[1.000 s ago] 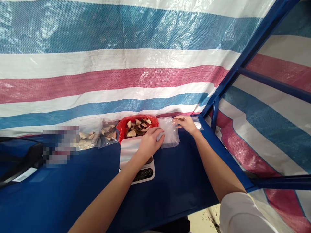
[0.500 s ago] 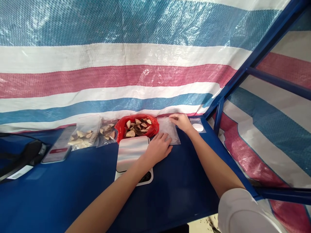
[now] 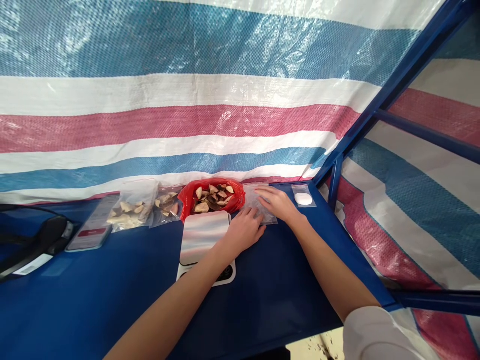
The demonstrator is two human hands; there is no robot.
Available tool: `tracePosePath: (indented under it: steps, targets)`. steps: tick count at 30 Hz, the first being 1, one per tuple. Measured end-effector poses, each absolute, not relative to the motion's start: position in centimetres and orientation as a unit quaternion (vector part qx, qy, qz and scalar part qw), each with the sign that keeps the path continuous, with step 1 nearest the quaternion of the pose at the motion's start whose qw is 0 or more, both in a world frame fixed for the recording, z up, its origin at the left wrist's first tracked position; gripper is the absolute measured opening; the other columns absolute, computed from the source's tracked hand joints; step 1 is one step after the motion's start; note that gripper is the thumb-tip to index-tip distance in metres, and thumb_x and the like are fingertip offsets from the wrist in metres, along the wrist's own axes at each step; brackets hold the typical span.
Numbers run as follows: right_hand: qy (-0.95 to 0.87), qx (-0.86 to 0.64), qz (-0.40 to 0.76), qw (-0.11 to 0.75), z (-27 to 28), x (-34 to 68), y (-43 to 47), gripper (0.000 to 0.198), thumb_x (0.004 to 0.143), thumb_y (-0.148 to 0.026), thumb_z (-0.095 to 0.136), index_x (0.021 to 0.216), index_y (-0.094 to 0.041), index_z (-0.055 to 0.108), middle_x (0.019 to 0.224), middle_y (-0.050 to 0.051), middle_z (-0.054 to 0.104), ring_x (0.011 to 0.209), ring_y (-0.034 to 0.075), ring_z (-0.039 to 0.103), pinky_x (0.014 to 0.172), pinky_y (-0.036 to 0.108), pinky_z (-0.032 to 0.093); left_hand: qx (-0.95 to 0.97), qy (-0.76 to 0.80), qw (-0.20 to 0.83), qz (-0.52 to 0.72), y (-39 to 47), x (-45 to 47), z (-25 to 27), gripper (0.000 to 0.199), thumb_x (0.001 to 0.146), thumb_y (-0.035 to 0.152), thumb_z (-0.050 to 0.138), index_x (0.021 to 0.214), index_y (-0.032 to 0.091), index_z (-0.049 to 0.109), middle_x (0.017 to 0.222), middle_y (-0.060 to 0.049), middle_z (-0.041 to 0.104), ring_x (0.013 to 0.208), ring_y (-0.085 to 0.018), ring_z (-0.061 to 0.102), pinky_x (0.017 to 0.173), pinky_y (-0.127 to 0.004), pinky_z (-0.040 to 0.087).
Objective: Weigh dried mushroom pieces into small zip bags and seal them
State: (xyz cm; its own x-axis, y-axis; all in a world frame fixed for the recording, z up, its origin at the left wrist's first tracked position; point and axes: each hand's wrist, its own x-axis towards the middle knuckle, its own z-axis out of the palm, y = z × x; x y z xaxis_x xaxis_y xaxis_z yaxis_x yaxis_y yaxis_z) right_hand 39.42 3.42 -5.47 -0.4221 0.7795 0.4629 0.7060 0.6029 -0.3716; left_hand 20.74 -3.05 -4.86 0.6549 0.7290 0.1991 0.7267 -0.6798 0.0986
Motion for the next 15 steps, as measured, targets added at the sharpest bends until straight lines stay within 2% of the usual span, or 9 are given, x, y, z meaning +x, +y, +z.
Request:
tracePosePath:
  steps: [3, 8, 15]
  targets:
    - [-0.868, -0.418, 0.066, 0.262, -6.8, 38.7, 4.1, 0.038, 0.1, -0.023, 0.048, 0.131, -0.021, 0.068, 0.14, 0.01, 0.065, 0.129, 0.026, 0.061, 0.111, 0.041, 0.05, 0.912, 0.395, 0.014, 0.108, -3.1, 20.6, -5.0, 0.033, 0.099, 0.035, 0.053, 0.12, 0.014, 0.066, 0.121, -0.017, 0.066, 0.115, -0.032, 0.061, 0.099, -0.044, 0.05]
    - [-0.887, -0.403, 0.036, 0.223, -7.9, 38.7, 5.4, 0.035, 0.099, -0.024, 0.052, 0.13, -0.021, 0.069, 0.144, 0.012, 0.061, 0.138, 0.029, 0.053, 0.118, 0.048, 0.042, 0.917, 0.38, 0.014, 0.118, -3.3, 20.2, -5.2, 0.036, 0.098, 0.036, 0.055, 0.126, 0.016, 0.063, 0.124, -0.016, 0.066, 0.118, -0.031, 0.06, 0.101, -0.044, 0.048]
    - [-0.901, -0.375, 0.036, 0.214, -8.3, 38.9, 5.7, 0.036, 0.1, -0.022, 0.05, 0.131, -0.021, 0.069, 0.144, 0.011, 0.061, 0.139, 0.028, 0.053, 0.12, 0.049, 0.039, 0.914, 0.387, 0.0, 0.124, -3.4, 19.6, -5.3, 0.04, 0.099, 0.042, 0.054, 0.127, 0.016, 0.064, 0.133, -0.019, 0.063, 0.125, -0.033, 0.057, 0.105, -0.047, 0.045]
